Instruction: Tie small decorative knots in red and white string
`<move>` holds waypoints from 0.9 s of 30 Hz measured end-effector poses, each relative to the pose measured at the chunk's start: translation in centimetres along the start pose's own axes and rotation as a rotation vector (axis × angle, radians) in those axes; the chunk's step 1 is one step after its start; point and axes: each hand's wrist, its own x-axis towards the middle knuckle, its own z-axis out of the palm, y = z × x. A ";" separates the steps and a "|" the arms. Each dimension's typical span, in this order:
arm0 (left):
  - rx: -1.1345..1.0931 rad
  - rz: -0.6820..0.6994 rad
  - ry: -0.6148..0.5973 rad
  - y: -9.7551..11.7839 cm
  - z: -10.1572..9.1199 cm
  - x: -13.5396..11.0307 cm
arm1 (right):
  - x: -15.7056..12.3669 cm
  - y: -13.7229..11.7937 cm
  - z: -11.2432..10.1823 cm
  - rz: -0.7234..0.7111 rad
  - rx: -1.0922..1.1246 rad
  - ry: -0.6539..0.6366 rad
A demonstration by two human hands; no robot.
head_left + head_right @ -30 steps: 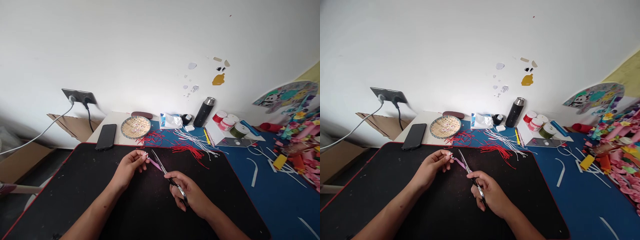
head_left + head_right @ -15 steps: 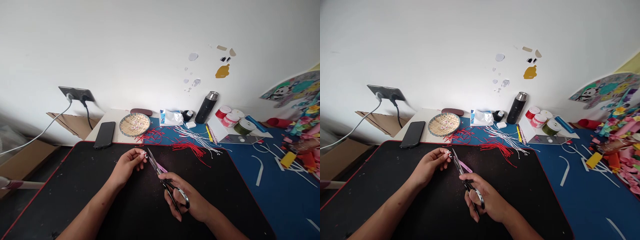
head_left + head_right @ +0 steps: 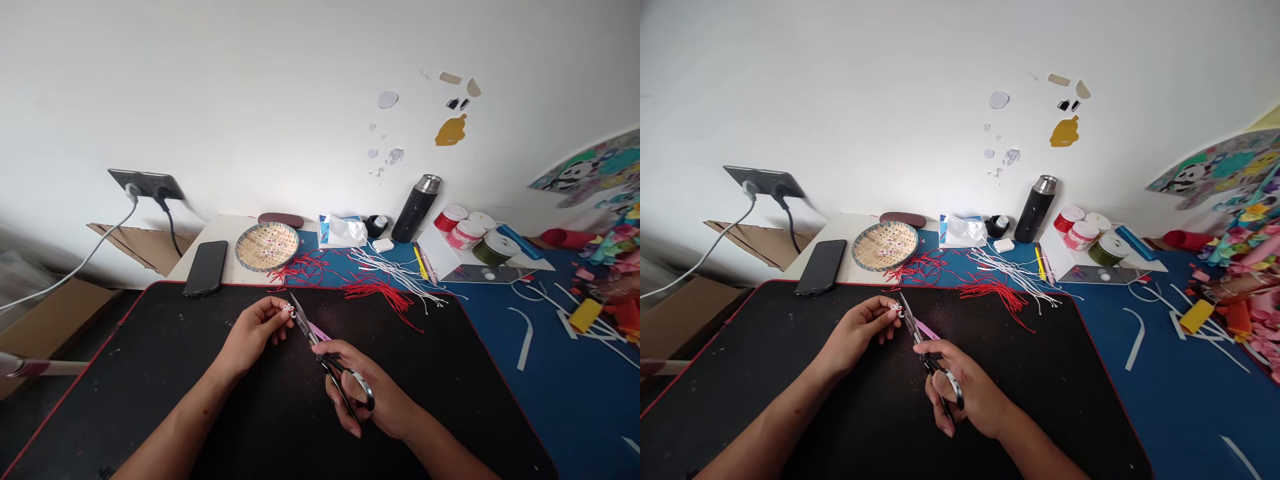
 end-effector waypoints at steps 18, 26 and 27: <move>0.007 -0.023 0.029 0.3 0.2 0.1 | 0.0 -0.2 1.0 -0.076 -0.097 0.054; -0.026 -0.007 0.045 -0.1 0.0 0.1 | 0.1 0.1 1.5 -0.032 -0.128 0.132; -0.036 -0.005 0.044 -0.1 0.0 0.1 | 0.1 0.2 1.6 -0.030 -0.134 0.144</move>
